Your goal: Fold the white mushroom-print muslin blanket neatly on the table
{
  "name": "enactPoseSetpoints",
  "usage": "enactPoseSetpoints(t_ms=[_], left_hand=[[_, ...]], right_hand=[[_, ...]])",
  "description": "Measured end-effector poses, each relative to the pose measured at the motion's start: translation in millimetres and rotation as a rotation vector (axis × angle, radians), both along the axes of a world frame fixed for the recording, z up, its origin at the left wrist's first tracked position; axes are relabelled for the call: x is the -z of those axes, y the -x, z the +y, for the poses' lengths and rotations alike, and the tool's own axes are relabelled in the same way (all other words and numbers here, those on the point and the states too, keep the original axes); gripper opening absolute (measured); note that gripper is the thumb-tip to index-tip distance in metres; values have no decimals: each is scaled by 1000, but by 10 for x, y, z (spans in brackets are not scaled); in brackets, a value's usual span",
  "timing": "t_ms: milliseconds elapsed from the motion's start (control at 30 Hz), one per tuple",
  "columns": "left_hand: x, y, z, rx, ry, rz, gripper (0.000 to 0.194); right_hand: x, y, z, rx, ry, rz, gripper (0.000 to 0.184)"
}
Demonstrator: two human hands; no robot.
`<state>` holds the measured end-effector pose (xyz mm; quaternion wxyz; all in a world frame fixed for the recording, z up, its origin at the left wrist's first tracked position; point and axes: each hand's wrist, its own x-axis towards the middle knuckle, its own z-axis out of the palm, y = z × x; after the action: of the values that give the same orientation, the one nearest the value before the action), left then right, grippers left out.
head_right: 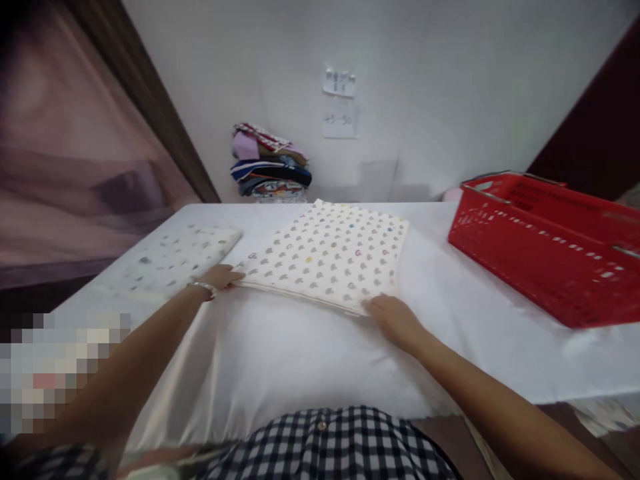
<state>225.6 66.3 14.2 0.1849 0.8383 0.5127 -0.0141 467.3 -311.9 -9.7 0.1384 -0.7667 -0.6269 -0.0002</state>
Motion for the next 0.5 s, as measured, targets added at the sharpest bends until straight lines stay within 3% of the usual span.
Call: enactPoseSetpoints(t_ms=[100, 233, 400, 500], left_hand=[[142, 174, -174, -36, 101, -1, 21], [239, 221, -335, -114, 73, -73, 25], [313, 242, -450, -174, -22, -224, 46], [343, 296, -587, -175, -197, -321, 51]], right_hand=[[138, -47, -264, -88, 4, -67, 32], [272, -5, -307, -117, 17, -151, 34], [217, 90, -266, -149, 31, -222, 32], [150, 177, -208, -179, 17, -178, 30]])
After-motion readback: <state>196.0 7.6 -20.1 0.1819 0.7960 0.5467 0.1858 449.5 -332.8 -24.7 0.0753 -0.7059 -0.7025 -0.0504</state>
